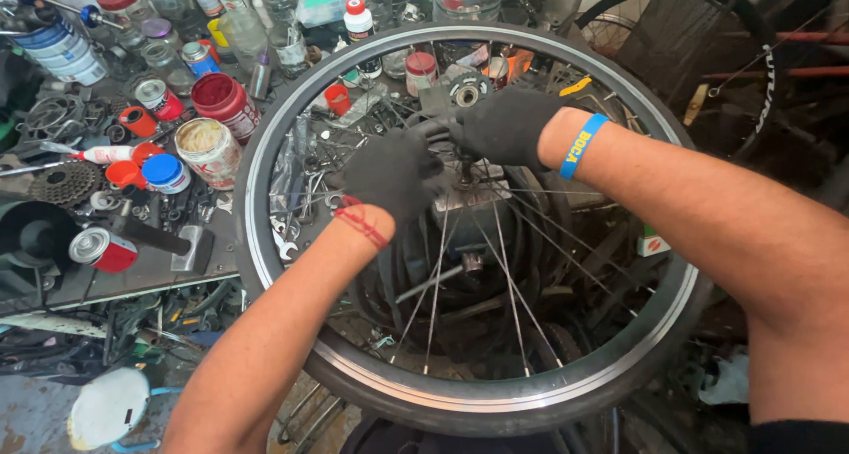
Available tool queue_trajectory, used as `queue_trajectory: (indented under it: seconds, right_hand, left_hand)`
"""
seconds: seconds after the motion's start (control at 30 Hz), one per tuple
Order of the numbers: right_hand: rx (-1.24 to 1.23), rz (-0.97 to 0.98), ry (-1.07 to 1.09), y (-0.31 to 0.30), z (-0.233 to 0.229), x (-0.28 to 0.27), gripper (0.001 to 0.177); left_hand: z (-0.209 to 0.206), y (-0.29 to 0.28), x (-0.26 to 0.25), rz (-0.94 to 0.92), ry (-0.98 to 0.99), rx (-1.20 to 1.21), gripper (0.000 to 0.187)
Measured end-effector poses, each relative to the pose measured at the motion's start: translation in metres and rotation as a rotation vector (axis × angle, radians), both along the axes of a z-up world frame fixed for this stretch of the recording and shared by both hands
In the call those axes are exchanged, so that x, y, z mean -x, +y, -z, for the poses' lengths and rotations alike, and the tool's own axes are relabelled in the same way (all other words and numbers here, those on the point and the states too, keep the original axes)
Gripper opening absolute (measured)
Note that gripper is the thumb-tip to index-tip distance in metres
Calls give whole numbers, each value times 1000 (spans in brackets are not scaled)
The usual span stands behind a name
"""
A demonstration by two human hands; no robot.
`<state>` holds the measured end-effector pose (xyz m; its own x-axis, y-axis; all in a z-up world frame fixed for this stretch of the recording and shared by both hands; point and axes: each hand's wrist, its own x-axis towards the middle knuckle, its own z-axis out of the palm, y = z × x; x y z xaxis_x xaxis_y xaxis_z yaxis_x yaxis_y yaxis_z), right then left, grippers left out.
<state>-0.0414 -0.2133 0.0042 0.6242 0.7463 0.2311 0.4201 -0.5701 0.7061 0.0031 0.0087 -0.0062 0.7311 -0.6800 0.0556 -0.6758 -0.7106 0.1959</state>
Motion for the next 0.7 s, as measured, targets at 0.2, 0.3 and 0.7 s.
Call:
queue_trajectory:
  seconds: [0.2,0.3,0.7]
  right_hand:
    - [26,119,79,10,-11,8,21]
    - [-181,198,200,21,-19,13,16]
    - [-56,20,163,-14,5,-9,23]
  left_hand:
    - [-63,102,10,-261,206,275,44]
    - [-38,161,8,-488,288,175,55]
    - [-56,60,43,40,12,-86,51]
